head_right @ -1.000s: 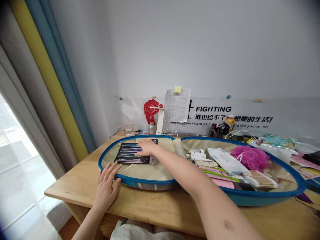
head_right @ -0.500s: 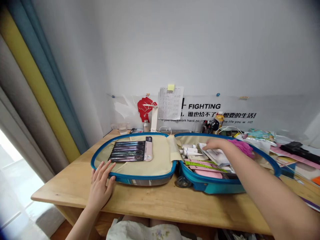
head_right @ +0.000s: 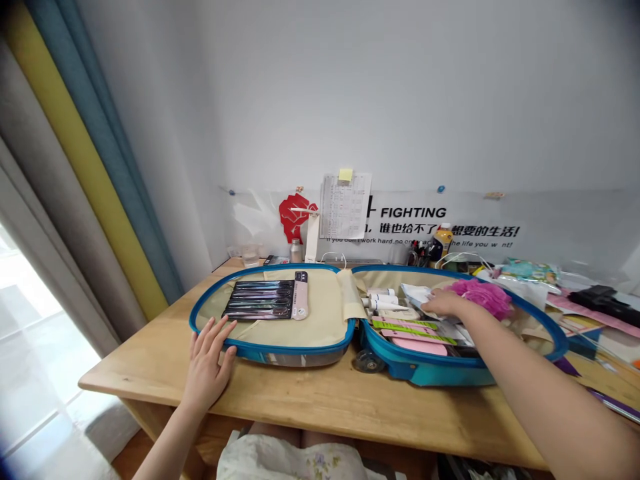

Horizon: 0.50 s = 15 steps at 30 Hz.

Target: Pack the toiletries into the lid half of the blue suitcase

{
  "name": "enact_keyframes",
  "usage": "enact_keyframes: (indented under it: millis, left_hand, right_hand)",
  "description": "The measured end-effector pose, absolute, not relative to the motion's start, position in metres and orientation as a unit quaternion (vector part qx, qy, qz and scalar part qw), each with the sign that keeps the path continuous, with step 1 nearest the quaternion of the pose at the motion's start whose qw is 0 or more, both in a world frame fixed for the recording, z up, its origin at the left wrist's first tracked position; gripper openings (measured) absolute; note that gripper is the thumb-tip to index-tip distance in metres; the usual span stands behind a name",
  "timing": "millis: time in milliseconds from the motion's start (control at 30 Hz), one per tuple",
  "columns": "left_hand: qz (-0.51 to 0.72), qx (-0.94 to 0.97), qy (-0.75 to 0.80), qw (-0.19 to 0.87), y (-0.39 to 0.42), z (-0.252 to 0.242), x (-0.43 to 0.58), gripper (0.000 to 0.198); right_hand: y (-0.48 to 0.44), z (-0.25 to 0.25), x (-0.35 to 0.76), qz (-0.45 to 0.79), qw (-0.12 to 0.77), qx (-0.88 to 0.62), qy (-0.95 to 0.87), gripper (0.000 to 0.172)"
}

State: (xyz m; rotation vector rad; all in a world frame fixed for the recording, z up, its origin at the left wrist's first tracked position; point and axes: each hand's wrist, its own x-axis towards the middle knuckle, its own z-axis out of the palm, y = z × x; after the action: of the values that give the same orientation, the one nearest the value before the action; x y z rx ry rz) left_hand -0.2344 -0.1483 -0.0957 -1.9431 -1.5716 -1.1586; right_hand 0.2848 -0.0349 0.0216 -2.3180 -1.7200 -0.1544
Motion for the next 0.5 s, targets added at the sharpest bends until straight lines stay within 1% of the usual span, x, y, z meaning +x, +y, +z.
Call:
enact_keyframes:
  millis: [67, 167, 233, 300, 400, 433, 500]
  left_hand:
    - [-0.413, -0.692, -0.560, 0.193, -0.148, -0.095, -0.234, 0.042]
    - [-0.413, -0.694, -0.558, 0.191, -0.148, -0.095, -0.234, 0.042]
    - [-0.413, -0.694, -0.559, 0.189, -0.148, -0.096, -0.234, 0.043]
    - [-0.412, -0.695, -0.557, 0.192, -0.147, -0.096, -0.233, 0.042]
    - [-0.412, -0.695, -0.554, 0.198, -0.147, -0.096, -0.234, 0.041]
    - [-0.412, -0.696, -0.554, 0.199, -0.147, -0.096, -0.234, 0.041]
    - [-0.412, -0.696, -0.554, 0.197, -0.147, -0.096, -0.234, 0.043]
  right_hand:
    - [-0.036, 0.030, 0.283, -0.023, 0.107, -0.806, -0.581, 0.031]
    - [-0.038, 0.046, 0.278, -0.005, 0.103, -0.817, -0.568, 0.042]
    - [-0.039, 0.057, 0.271, -0.009, 0.114, -0.817, -0.566, 0.051]
    - [-0.040, 0.068, 0.254, -0.009, 0.145, -0.793, -0.592, 0.056]
    - [-0.042, 0.079, 0.211, 0.036, 0.203, -0.696, -0.688, 0.053]
    - [-0.044, 0.081, 0.193, 0.059, 0.209, -0.654, -0.724, 0.050]
    - [-0.049, 0.083, 0.154, 0.102, 0.187, -0.571, -0.793, 0.046]
